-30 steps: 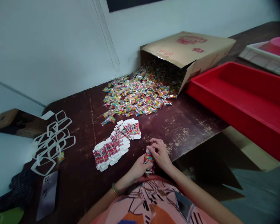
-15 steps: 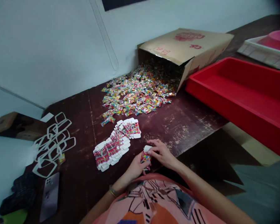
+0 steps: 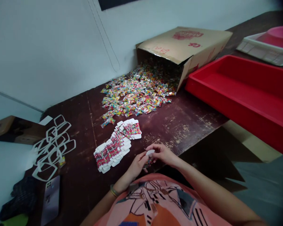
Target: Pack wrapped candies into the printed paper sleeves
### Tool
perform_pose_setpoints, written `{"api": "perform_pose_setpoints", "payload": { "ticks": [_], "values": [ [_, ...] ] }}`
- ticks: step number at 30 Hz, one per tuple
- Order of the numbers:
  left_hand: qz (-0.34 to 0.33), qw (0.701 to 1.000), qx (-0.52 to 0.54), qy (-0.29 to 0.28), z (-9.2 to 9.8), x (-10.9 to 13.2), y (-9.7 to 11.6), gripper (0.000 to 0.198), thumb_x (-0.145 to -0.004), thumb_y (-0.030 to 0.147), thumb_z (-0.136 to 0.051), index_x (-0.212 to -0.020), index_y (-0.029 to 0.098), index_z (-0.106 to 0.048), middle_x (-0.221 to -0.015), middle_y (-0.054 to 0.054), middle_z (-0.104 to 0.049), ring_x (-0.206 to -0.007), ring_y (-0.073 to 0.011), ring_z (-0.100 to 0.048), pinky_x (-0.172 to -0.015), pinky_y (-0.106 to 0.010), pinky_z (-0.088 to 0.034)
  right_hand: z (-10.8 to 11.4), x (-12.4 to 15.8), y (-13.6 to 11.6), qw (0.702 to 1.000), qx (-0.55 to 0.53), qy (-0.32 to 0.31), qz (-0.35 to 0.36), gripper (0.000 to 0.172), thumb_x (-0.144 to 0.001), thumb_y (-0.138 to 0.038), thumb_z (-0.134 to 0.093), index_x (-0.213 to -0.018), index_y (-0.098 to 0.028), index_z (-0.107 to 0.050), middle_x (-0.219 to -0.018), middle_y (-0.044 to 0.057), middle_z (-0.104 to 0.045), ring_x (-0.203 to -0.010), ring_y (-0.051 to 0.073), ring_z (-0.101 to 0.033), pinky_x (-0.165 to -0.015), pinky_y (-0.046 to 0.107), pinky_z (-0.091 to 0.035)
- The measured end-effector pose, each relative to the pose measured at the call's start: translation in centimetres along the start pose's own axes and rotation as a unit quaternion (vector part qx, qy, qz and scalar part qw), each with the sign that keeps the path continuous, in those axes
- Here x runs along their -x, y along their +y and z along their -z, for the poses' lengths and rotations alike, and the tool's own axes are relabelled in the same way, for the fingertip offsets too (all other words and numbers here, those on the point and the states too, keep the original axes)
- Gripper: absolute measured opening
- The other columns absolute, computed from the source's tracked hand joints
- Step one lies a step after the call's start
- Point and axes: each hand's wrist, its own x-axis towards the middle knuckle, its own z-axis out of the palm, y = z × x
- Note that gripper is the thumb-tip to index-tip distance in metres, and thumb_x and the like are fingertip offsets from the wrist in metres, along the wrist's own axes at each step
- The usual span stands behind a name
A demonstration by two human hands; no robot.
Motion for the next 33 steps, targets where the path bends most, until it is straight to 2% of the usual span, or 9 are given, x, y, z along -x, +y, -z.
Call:
{"api": "perform_pose_setpoints", "payload": {
  "ticks": [3,6,9,11,16,20,25,28,33],
  "values": [
    [0.008,1.000,0.014,-0.003,0.3,-0.2,0.6,0.044,-0.079,0.039,-0.051,-0.109,0.011,-0.064,-0.087,-0.010,-0.066,-0.076,-0.0209,-0.059,-0.046,-0.022,-0.046,0.0,0.3,-1.2,0.982,0.152,-0.010,0.116,0.026,-0.085,-0.039,-0.058,-0.081,-0.017,-0.072,-0.091,0.005,-0.064,-0.083,0.016,-0.061,-0.076,0.028,-0.049],
    [0.015,0.998,0.063,-0.018,0.6,-0.3,1.3,0.043,-0.081,0.039,-0.047,-0.111,0.011,-0.063,-0.093,-0.012,-0.066,-0.083,-0.0229,-0.059,-0.050,-0.024,-0.048,0.1,0.1,-1.8,0.966,0.203,0.010,0.159,0.029,-0.090,-0.038,-0.052,-0.088,-0.019,-0.074,-0.096,0.006,-0.067,-0.088,0.017,-0.062,-0.080,0.028,-0.048],
    [0.010,0.993,0.102,-0.056,0.7,0.0,1.4,0.046,-0.082,0.039,-0.051,-0.120,0.014,-0.057,-0.099,-0.011,-0.064,-0.086,-0.0223,-0.060,-0.057,-0.025,-0.049,0.5,-0.5,-1.2,0.967,0.199,0.051,0.152,0.025,-0.086,-0.039,-0.059,-0.092,-0.020,-0.074,-0.093,0.006,-0.070,-0.086,0.018,-0.064,-0.078,0.029,-0.049],
    [0.019,0.995,0.083,-0.059,0.8,0.3,1.1,0.051,-0.080,0.035,-0.057,-0.127,0.017,-0.051,-0.100,-0.010,-0.063,-0.082,-0.0200,-0.060,-0.057,-0.025,-0.049,0.9,-0.9,-0.6,0.967,0.198,0.068,0.148,0.024,-0.085,-0.039,-0.060,-0.091,-0.020,-0.074,-0.089,0.006,-0.071,-0.082,0.017,-0.065,-0.076,0.028,-0.049],
    [0.037,0.997,0.031,-0.060,1.0,0.6,0.7,0.056,-0.080,0.037,-0.061,-0.131,0.019,-0.048,-0.098,-0.008,-0.060,-0.076,-0.0171,-0.057,-0.054,-0.024,-0.046,1.1,-1.1,0.4,0.966,0.194,0.081,0.149,0.022,-0.085,-0.037,-0.061,-0.087,-0.019,-0.074,-0.084,0.005,-0.071,-0.078,0.016,-0.064,-0.073,0.027,-0.048],
    [0.045,0.992,0.057,-0.104,1.4,0.5,0.9,0.054,-0.081,0.036,-0.063,-0.130,0.020,-0.049,-0.100,-0.008,-0.059,-0.078,-0.0174,-0.058,-0.057,-0.025,-0.048,0.9,-0.7,0.6,0.957,0.211,0.095,0.177,0.020,-0.086,-0.035,-0.061,-0.087,-0.020,-0.074,-0.083,0.005,-0.070,-0.077,0.016,-0.063,-0.072,0.027,-0.048],
    [0.044,0.980,0.126,-0.147,1.3,0.4,0.4,0.048,-0.084,0.034,-0.058,-0.129,0.019,-0.048,-0.104,-0.010,-0.059,-0.075,-0.0179,-0.060,-0.055,-0.026,-0.049,0.7,0.5,1.0,0.948,0.234,0.077,0.201,0.021,-0.088,-0.032,-0.058,-0.099,-0.024,-0.073,-0.093,0.006,-0.067,-0.084,0.015,-0.062,-0.075,0.027,-0.049],
    [0.033,0.983,0.113,-0.139,0.8,0.2,0.2,0.049,-0.084,0.034,-0.059,-0.129,0.019,-0.048,-0.105,-0.010,-0.060,-0.077,-0.0175,-0.059,-0.057,-0.025,-0.048,0.6,1.0,1.1,0.954,0.219,0.095,0.179,0.022,-0.088,-0.033,-0.058,-0.102,-0.024,-0.072,-0.098,0.006,-0.067,-0.089,0.016,-0.062,-0.081,0.028,-0.048],
    [0.031,0.992,0.040,-0.117,1.0,0.2,0.7,0.051,-0.081,0.033,-0.063,-0.128,0.019,-0.049,-0.103,-0.008,-0.060,-0.083,-0.0176,-0.057,-0.062,-0.026,-0.049,0.8,0.5,0.7,0.980,0.137,0.109,0.095,0.025,-0.086,-0.038,-0.059,-0.094,-0.019,-0.073,-0.088,0.006,-0.070,-0.080,0.017,-0.064,-0.074,0.029,-0.050]
  ]
}}
